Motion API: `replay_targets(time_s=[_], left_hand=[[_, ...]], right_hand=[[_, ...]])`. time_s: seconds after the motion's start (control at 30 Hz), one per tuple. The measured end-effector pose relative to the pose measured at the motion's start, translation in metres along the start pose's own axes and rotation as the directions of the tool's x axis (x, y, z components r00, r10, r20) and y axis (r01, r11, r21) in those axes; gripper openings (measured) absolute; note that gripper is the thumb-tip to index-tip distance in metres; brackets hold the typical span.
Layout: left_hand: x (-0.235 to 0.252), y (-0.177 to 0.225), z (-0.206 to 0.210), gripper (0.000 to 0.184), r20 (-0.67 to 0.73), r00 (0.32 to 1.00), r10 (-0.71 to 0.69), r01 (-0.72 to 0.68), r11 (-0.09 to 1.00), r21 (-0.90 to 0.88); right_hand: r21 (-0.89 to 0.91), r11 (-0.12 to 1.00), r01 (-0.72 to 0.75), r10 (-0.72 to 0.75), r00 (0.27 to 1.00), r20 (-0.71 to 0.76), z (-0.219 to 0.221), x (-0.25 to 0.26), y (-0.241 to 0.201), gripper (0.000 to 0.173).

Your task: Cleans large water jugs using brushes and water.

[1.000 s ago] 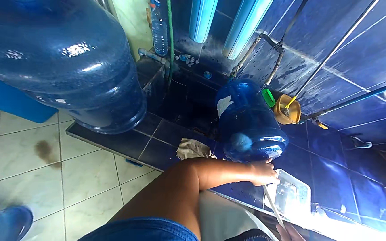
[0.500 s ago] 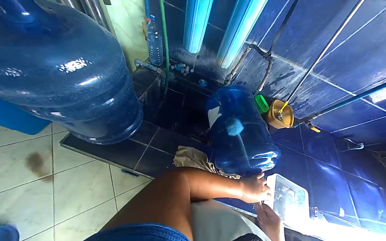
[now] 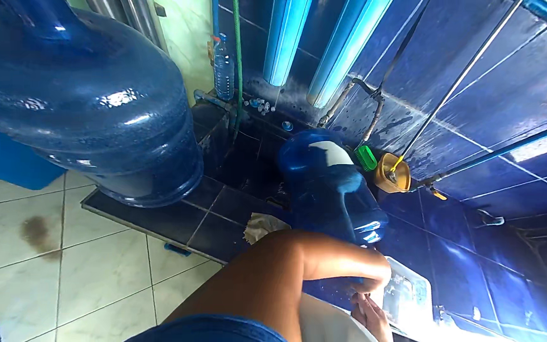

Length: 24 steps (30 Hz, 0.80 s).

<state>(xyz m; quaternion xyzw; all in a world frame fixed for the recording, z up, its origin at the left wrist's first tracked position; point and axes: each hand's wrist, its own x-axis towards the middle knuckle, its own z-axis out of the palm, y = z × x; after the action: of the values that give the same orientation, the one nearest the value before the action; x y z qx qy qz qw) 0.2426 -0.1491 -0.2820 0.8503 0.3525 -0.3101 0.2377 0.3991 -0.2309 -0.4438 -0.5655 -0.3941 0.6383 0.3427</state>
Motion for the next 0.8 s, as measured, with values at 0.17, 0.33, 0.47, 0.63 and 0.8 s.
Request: replay_targets(time_s=[0.17, 0.33, 0.47, 0.63, 0.8], left_hand=[[0.114, -0.033, 0.074, 0.039, -0.607, 0.770, 0.195, -0.237, 0.972, 0.012], [0.112, -0.037, 0.076, 0.047, -0.633, 0.746, 0.209, -0.254, 0.967, 0.019], [0.111, -0.039, 0.082, 0.048, -0.634, 0.734, 0.245, -0.286, 0.957, 0.039], [0.110, -0.039, 0.075, 0.055, -0.588, 0.769, 0.250, -0.275, 0.960, 0.049], [0.119, -0.042, 0.089, 0.043, -0.697, 0.665, 0.269, -0.295, 0.952, 0.087]], right_hand=[[-0.800, 0.583, 0.141, -0.287, 0.957, -0.041, -0.021, 0.031, -0.006, 0.021], [-0.201, 0.979, 0.020, -0.036, 0.997, -0.074, -0.011, 0.030, -0.009, 0.018], [-0.666, 0.729, 0.161, -0.282, 0.956, -0.078, -0.023, 0.036, -0.004, 0.010], [-0.800, 0.567, 0.198, -0.317, 0.948, 0.010, -0.036, 0.032, -0.009, 0.017], [-0.023, 0.999, -0.044, 0.044, 0.999, -0.004, -0.035, -0.014, 0.014, 0.032]])
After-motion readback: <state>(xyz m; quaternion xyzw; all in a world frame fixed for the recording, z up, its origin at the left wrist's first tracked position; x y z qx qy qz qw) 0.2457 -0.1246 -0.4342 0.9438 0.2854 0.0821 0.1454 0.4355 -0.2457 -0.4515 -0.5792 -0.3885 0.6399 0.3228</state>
